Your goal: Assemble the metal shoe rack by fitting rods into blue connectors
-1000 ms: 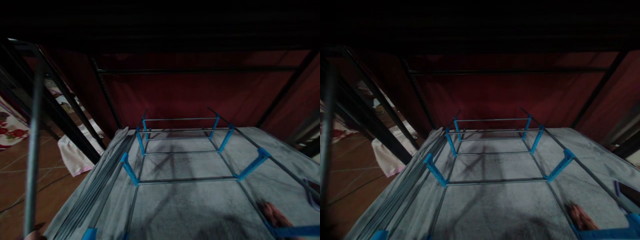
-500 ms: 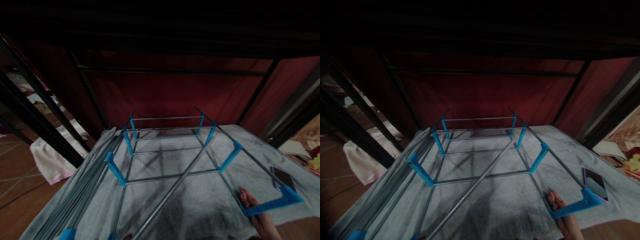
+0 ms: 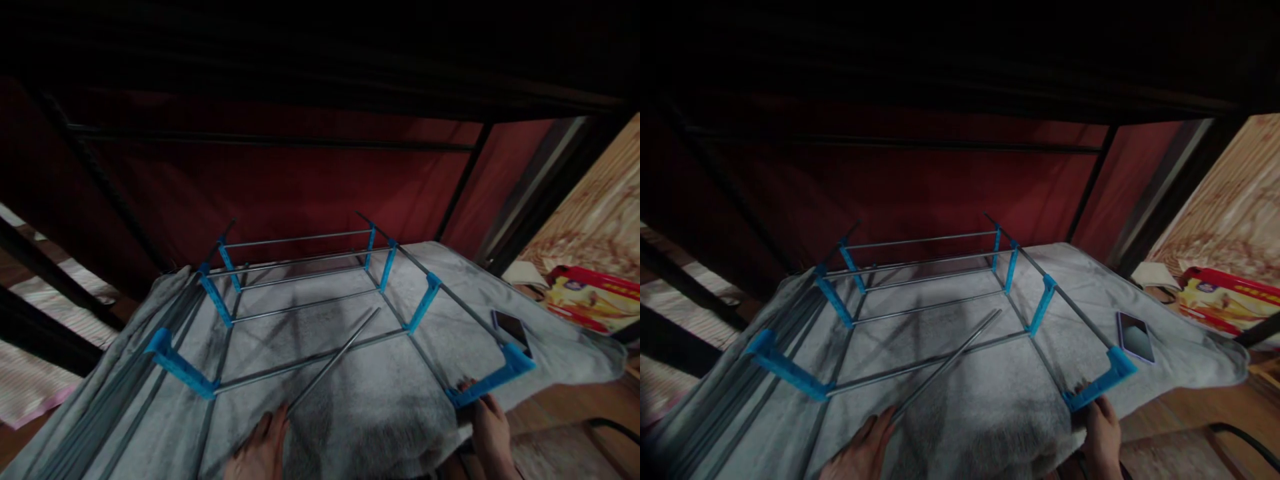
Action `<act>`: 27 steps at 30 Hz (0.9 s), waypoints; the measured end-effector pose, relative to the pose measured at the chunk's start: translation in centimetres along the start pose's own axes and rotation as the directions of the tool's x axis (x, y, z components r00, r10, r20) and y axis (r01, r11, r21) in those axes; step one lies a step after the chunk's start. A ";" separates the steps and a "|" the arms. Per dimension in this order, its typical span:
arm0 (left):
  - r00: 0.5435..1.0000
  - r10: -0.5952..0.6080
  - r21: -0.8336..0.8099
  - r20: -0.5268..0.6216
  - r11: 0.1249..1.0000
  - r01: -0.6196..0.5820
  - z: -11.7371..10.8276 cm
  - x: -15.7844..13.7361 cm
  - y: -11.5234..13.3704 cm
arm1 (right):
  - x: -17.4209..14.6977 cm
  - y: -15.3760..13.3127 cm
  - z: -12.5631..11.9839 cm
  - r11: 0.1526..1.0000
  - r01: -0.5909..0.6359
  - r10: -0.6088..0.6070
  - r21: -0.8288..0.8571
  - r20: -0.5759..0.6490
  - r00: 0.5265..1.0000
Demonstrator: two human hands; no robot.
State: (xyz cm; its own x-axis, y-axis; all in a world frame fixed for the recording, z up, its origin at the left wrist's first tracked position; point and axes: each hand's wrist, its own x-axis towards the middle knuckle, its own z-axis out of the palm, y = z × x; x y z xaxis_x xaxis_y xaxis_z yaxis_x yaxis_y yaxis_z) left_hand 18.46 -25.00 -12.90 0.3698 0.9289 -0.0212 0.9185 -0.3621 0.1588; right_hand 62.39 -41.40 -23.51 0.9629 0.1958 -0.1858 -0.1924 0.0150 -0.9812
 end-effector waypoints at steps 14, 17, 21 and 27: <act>0.998 0.062 -0.062 0.022 0.996 -0.061 -1.3 7.6 6.8 | -7.4 0.6 3.2 0.839 0.467 -0.346 -0.280 0.387 0.855; 0.998 0.068 -0.017 -0.011 0.998 -0.068 -0.8 8.8 5.9 | -6.0 -0.9 6.8 0.699 0.632 -0.437 -0.335 0.499 0.748; 0.997 0.050 0.081 -0.061 0.996 -0.045 -0.1 9.7 3.8 | -2.1 -1.5 10.4 0.672 0.635 -0.459 -0.380 0.459 0.761; 0.991 0.075 0.118 -0.109 0.991 -0.062 0.9 9.9 2.2 | 3.0 -1.5 14.1 0.812 0.497 -0.339 -0.306 0.447 0.828</act>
State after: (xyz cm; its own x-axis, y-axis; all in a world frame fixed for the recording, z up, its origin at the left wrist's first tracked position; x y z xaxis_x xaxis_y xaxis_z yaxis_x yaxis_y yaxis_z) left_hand 24.22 -16.68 -13.65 0.4202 0.9021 0.0984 0.9038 -0.4257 0.0427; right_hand 62.90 -27.01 -21.90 0.7776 0.5956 0.2018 0.3805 -0.1902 -0.9050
